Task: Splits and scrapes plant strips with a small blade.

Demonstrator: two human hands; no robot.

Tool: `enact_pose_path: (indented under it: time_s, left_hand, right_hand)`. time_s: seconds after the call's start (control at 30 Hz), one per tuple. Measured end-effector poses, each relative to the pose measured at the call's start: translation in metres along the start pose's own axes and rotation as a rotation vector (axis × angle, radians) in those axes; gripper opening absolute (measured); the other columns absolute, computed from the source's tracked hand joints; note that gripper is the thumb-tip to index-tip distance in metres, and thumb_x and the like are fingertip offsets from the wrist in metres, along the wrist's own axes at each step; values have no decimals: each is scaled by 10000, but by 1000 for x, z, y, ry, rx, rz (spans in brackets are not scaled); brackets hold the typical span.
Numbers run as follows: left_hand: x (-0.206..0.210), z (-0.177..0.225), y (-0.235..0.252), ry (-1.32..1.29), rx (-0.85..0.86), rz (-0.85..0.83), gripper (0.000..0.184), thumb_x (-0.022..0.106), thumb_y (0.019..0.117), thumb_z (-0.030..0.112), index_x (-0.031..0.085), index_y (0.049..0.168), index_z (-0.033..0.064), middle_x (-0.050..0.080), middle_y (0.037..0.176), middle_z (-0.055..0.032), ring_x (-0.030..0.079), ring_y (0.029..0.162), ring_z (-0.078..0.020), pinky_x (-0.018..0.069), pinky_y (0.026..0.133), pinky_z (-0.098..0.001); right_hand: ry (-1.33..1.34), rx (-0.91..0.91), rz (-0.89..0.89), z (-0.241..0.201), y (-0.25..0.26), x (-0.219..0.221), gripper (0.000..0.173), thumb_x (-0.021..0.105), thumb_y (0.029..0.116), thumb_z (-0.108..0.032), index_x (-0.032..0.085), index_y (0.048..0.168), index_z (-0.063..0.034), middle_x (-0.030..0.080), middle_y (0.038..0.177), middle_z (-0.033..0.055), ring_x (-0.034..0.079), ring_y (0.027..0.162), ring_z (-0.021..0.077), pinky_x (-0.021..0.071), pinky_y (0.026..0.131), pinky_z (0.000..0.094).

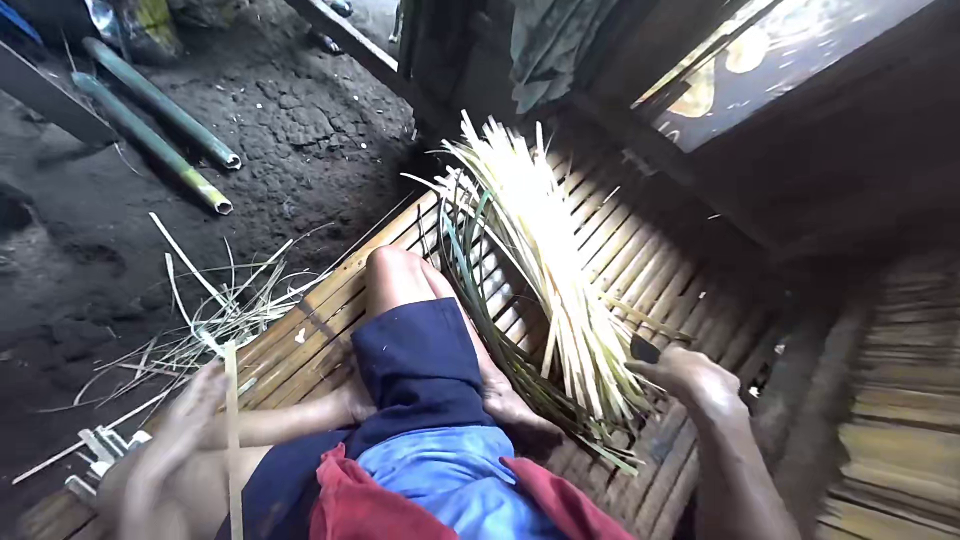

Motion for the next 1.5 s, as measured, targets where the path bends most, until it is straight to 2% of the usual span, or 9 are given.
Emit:
enact_pose_path:
  time_s: [0.07, 0.2, 0.33, 0.4, 0.47, 0.57, 0.77, 0.93, 1.5]
  left_hand:
    - [27, -18, 13, -205, 149, 1, 336, 322, 1096, 98, 511, 1337, -42, 696, 853, -32, 679, 756, -81, 571, 770, -241]
    - [62, -27, 15, -479, 165, -66, 339, 306, 1110, 116, 526, 1341, 1, 483, 635, 89, 400, 463, 29, 370, 450, -129]
    - [68, 0, -2, -465, 251, -97, 386, 313, 1114, 210, 446, 1457, 92, 554, 712, 40, 399, 463, 12, 356, 432, -144]
    - [68, 19, -15, -471, 302, -142, 362, 331, 1107, 190, 502, 1405, 76, 619, 791, 19, 454, 487, 9, 412, 459, -144]
    - [68, 31, -28, -459, 291, -157, 335, 341, 1098, 158, 577, 1308, 48, 608, 768, 21, 437, 471, 17, 394, 443, -133]
    - [64, 47, -49, -270, 280, -85, 323, 371, 1106, 149, 638, 1230, 16, 500, 663, 45, 366, 481, 10, 305, 451, -147]
    - [59, 68, -72, -57, 369, -52, 305, 468, 1097, 247, 657, 1228, 48, 533, 630, 11, 464, 494, -34, 394, 484, -177]
    - [56, 83, -84, -116, 434, -75, 212, 546, 1061, 153, 700, 1013, 15, 688, 725, 17, 415, 468, 41, 320, 440, -125]
    - [44, 95, -100, -130, 531, 51, 107, 610, 1022, 112, 687, 987, 45, 708, 753, 41, 461, 514, 58, 354, 477, -112]
  right_hand:
    - [37, -122, 141, -35, -15, -24, 571, 613, 1027, -405, 603, 1273, 109, 582, 1290, 392, 531, 1252, 569, 366, 995, 739]
    - [200, -657, 269, -129, -38, -39, 345, 553, 1070, -272, 666, 1224, 14, 657, 1091, 359, 623, 1032, 564, 407, 848, 766]
    - [558, -1109, 22, -231, -86, -15, 387, 483, 1054, -285, 630, 1312, -37, 667, 892, 71, 608, 714, 103, 525, 697, 363]
    - [662, -1244, -192, -272, -127, -2, 395, 482, 1037, -261, 597, 1346, -43, 622, 768, -44, 587, 587, 13, 550, 583, 242]
    - [703, -1355, -413, -302, -164, 9, 395, 474, 1033, -219, 559, 1377, -45, 638, 773, -55, 601, 556, 31, 563, 537, 232]
    - [740, -1500, -677, -330, -213, 13, 223, 427, 1009, -138, 615, 1119, -90, 638, 653, -88, 588, 495, 19, 537, 491, 194]
    - [652, -1700, -1012, -334, -267, 18, 244, 394, 1010, -96, 637, 991, -103, 642, 679, -54, 570, 497, 19, 517, 495, 173]
    - [605, -1773, -1062, -326, -277, 12, 275, 374, 1013, -101, 640, 944, -118, 626, 637, -62, 569, 498, 6, 506, 492, 154]
    - [555, -1859, -1125, -323, -287, 1, 217, 382, 1037, -115, 591, 979, -130, 610, 683, -69, 548, 504, -7, 485, 483, 135]
Point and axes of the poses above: each hand's wrist, its own y-axis towards the middle knuckle, its own x-axis out of the palm, z = x × y, the point moved 8 cm from there along y, towards the middle knuckle
